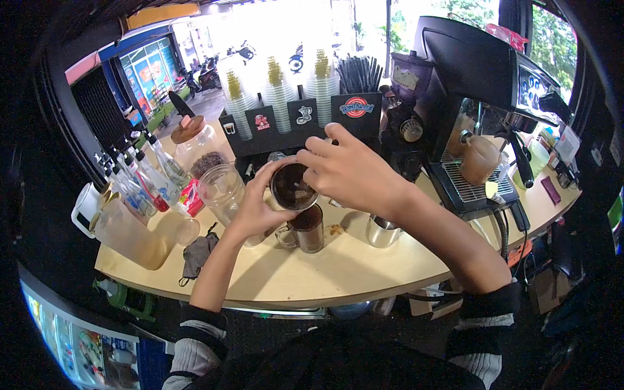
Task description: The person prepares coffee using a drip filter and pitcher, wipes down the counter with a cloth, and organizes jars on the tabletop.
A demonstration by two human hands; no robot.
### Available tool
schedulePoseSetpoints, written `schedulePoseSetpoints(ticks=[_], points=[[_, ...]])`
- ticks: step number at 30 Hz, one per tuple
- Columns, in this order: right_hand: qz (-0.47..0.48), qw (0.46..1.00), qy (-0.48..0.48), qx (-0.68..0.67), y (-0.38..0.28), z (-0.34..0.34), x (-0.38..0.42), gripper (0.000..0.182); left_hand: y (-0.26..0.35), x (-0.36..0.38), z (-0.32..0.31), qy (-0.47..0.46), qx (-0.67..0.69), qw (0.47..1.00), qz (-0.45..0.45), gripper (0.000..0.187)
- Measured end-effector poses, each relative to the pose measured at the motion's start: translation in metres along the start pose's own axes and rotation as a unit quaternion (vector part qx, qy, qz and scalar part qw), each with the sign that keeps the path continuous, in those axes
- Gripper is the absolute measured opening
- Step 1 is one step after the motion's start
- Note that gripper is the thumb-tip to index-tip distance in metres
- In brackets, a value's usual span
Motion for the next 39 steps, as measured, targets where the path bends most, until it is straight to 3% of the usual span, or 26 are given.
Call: schedulePoseSetpoints(ticks=[5, 10, 13, 20, 22, 25, 35, 37, 39], points=[[0.000, 0.999, -0.031, -0.039, -0.013, -0.012, 0.002, 0.008, 0.002, 0.001, -0.003, 0.019, -0.036, 0.999, -0.011, 0.084], [-0.115, 0.988, 0.035, -0.098, -0.006, -0.017, 0.006, 0.015, -0.003, 0.005, -0.009, 0.073, -0.048, 0.996, 0.001, 0.085], [-0.175, 0.975, 0.028, -0.135, 0.004, -0.017, 0.011, 0.016, -0.012, 0.007, -0.009, 0.104, 0.000, 0.993, 0.059, 0.085], [-0.227, 0.960, 0.044, -0.158, 0.012, -0.013, 0.008, 0.019, 0.005, 0.001, -0.003, 0.139, -0.014, 0.988, 0.060, 0.079], [-0.293, 0.924, -0.041, -0.243, 0.018, -0.021, 0.010, 0.020, 0.009, -0.001, 0.000, 0.144, -0.004, 0.988, 0.052, 0.078], [-0.318, 0.909, -0.083, -0.256, 0.025, -0.023, 0.007, 0.020, 0.008, -0.002, 0.002, 0.117, -0.001, 0.990, 0.081, 0.074], [-0.310, 0.901, -0.062, -0.298, 0.025, -0.030, -0.005, 0.012, -0.006, 0.001, 0.010, 0.123, 0.035, 0.987, 0.093, 0.073], [-0.284, 0.891, -0.132, -0.328, 0.021, -0.032, -0.009, 0.016, -0.005, 0.001, 0.014, 0.125, 0.045, 0.986, 0.102, 0.073], [-0.286, 0.902, -0.111, -0.303, 0.025, -0.030, -0.009, 0.015, -0.005, 0.001, 0.010, 0.081, 0.024, 0.990, 0.118, 0.079]])
Point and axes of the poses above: each hand's wrist, its own x-axis away from the middle knuckle, its own z-axis out of the back of the hand, y = z × x, the point moved 8 cm from there along -x, towards the middle knuckle, and after that the axes turned 3 degrees about -y, right-handed, at the moved point
